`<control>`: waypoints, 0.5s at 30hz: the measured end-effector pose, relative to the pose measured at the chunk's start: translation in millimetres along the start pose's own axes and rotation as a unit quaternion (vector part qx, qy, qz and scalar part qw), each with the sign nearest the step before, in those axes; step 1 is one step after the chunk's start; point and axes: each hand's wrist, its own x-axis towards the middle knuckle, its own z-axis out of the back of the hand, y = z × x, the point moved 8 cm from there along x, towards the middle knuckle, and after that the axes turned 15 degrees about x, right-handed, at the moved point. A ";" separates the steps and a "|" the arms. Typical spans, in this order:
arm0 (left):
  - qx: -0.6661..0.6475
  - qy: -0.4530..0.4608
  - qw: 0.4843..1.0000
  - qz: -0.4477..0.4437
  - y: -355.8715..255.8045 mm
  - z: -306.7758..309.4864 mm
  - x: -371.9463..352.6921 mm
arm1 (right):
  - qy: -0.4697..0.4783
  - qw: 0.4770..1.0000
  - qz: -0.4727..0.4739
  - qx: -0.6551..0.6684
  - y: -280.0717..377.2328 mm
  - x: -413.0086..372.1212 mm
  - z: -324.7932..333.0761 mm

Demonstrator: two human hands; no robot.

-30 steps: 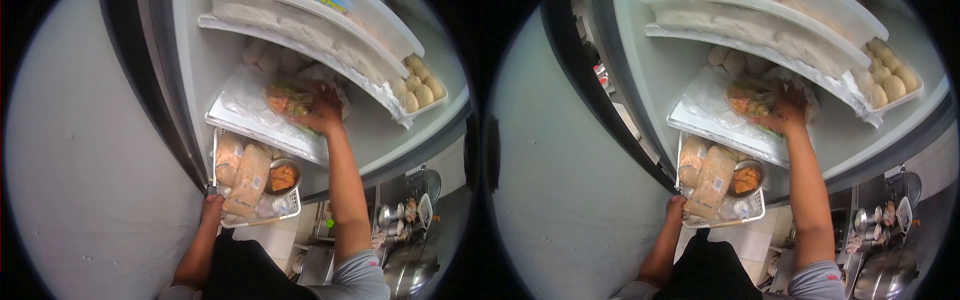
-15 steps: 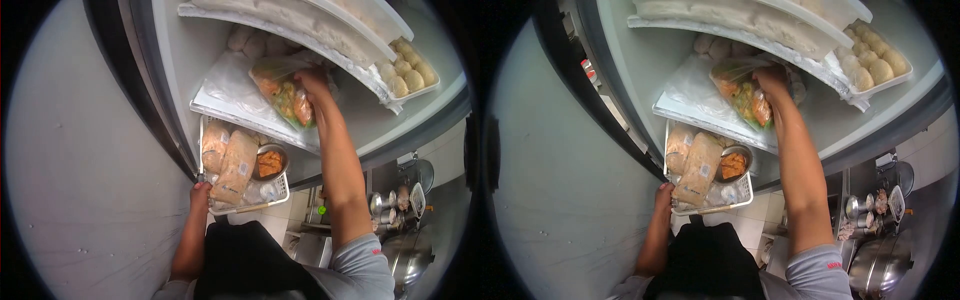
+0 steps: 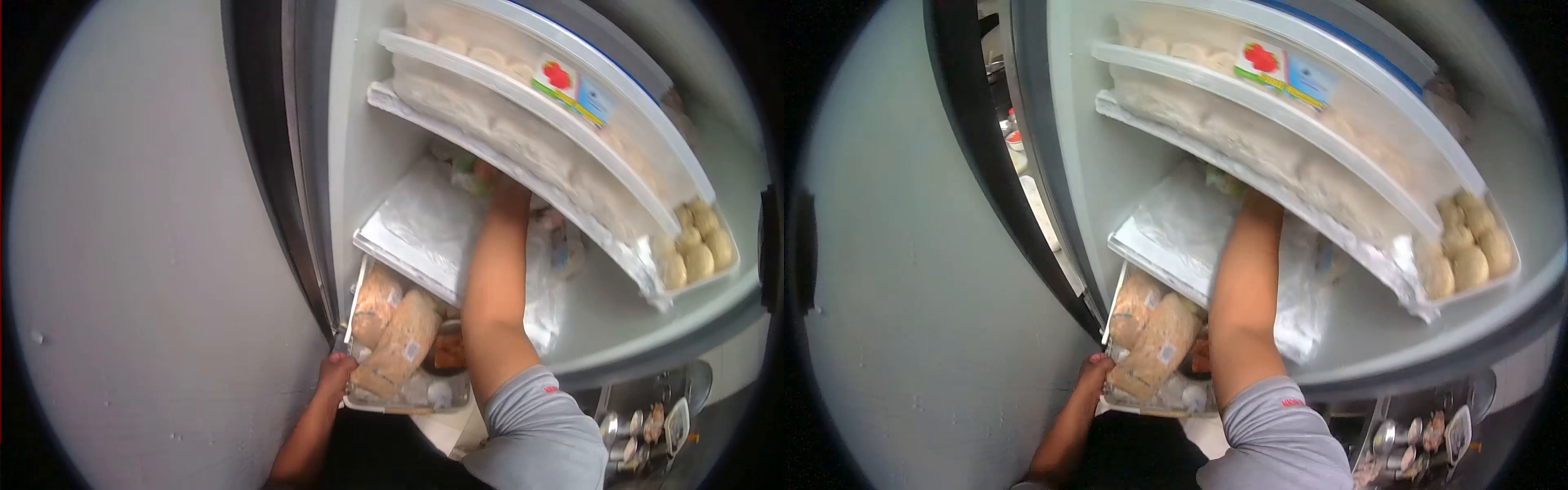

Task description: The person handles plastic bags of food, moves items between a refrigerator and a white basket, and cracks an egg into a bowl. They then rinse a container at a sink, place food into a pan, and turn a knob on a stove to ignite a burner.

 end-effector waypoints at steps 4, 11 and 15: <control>0.011 -0.015 0.999 0.036 -0.7 -0.6 -10.1 | 0.015 0.995 -0.049 -0.086 -46.0 33.8 23.3; -0.004 -0.011 0.999 0.048 -13.1 -3.1 -20.7 | 0.087 0.905 -0.106 -0.402 -83.4 56.7 72.3; -0.006 -0.034 0.996 0.078 -11.4 -2.7 -23.3 | 0.155 0.806 -0.067 -0.568 -79.5 65.3 81.8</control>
